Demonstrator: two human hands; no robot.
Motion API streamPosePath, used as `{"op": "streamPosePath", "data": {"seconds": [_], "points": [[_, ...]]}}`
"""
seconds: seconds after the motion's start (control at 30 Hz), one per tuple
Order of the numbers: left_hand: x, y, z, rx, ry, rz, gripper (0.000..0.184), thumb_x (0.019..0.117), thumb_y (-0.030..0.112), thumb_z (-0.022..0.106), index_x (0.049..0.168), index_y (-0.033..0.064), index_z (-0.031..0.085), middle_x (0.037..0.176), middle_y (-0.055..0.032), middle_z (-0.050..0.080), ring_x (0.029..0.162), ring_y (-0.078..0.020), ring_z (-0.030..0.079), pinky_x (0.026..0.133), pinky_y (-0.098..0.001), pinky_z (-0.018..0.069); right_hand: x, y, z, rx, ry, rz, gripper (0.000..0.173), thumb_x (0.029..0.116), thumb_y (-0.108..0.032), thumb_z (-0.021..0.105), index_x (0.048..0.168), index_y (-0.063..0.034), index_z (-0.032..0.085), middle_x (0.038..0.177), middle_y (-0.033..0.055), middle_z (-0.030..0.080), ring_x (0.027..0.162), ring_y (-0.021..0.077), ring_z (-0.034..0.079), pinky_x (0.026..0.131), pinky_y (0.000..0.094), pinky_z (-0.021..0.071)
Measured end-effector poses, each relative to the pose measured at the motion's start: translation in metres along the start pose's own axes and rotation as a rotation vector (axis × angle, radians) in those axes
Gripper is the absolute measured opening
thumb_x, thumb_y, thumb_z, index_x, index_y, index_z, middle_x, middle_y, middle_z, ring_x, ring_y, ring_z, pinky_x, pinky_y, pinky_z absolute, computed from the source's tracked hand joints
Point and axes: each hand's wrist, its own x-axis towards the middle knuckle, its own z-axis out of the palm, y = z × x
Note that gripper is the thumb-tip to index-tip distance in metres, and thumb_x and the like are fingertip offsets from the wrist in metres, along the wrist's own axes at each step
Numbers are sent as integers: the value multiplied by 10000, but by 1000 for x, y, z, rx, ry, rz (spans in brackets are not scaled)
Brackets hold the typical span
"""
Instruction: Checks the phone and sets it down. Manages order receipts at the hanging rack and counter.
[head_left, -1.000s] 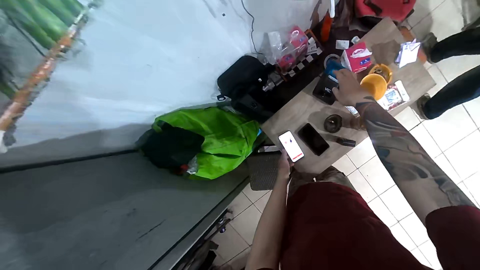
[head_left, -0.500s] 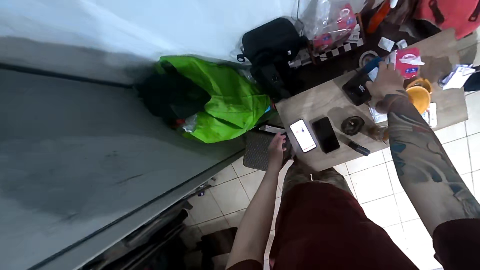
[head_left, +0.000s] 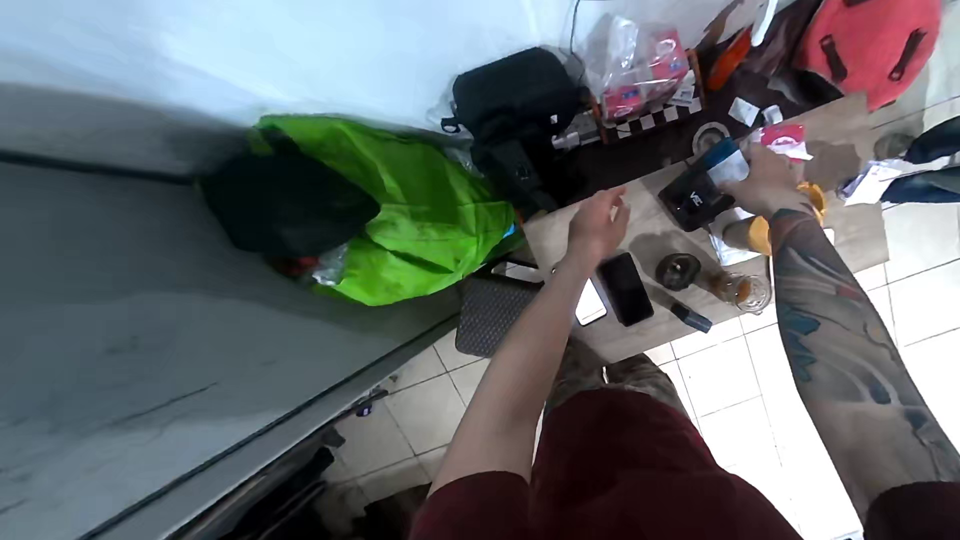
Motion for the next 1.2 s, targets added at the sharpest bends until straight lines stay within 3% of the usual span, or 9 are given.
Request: {"op": "streamPosePath", "data": {"seconds": [0.13,0.23,0.37,0.87,0.93,1.0,1.07,1.13,1.2], "points": [[36,40,39,181,-50,209,474,1015,232,588,1477,134,545,1476,-132,549,1396,-317,484,1141,-505,421,1,17,-10,129,-6,3,568,890,-357,764,1366,-98,596,1260,227,665,1247,478,562,1045,749,364],[54,65,62,337,-139,206,578,988,196,612,1545,165,458,1566,-114,453,1461,-335,397,1154,-527,395,-2,21,-15,225,-11,-26,505,924,-358,754,1338,-106,615,1199,180,692,1164,400,630,1009,691,438],[66,74,80,486,-197,181,822,845,136,719,1590,214,381,1644,-93,333,1515,-340,293,1130,-566,394,-4,24,-19,240,19,-84,490,949,-445,702,1322,-132,646,1254,167,678,1226,403,589,1054,695,386],[77,63,72,633,-280,247,931,762,91,782,1594,176,374,1597,-59,417,1476,-313,364,1118,-548,399,-25,10,-13,48,164,-258,353,1044,-436,527,1221,-184,699,1248,59,696,1291,318,554,1124,684,262],[77,63,72,650,-284,241,955,760,73,795,1602,192,358,1606,-48,405,1473,-312,369,1111,-553,408,-38,4,7,-174,197,-456,233,1037,-244,558,1163,-122,712,1284,121,664,1306,376,532,1096,697,322],[78,63,71,635,-269,226,933,765,47,790,1589,211,385,1600,-46,417,1465,-327,382,1079,-584,429,-59,-7,36,-452,141,-671,179,903,35,650,1055,-25,725,1209,189,684,1234,431,576,1070,664,409],[77,68,67,615,-291,176,884,818,93,769,1598,231,375,1638,-41,360,1485,-346,343,1078,-615,415,-87,-16,61,-575,-50,-753,190,834,66,694,999,-20,739,1149,164,701,1199,391,591,1094,577,412],[70,74,57,442,-301,171,751,907,109,659,1598,203,378,1657,-32,330,1501,-310,332,1137,-570,388,-123,-20,68,-440,-153,-774,132,883,-18,700,989,-74,755,1104,116,712,1199,350,590,1115,556,402],[42,79,47,-48,-342,242,559,1004,81,489,1559,133,446,1548,-48,496,1405,-200,487,1148,-432,433,-161,-14,64,-47,-125,-722,117,976,-187,656,1025,-153,757,1037,26,731,1101,225,648,1048,487,479]]}}
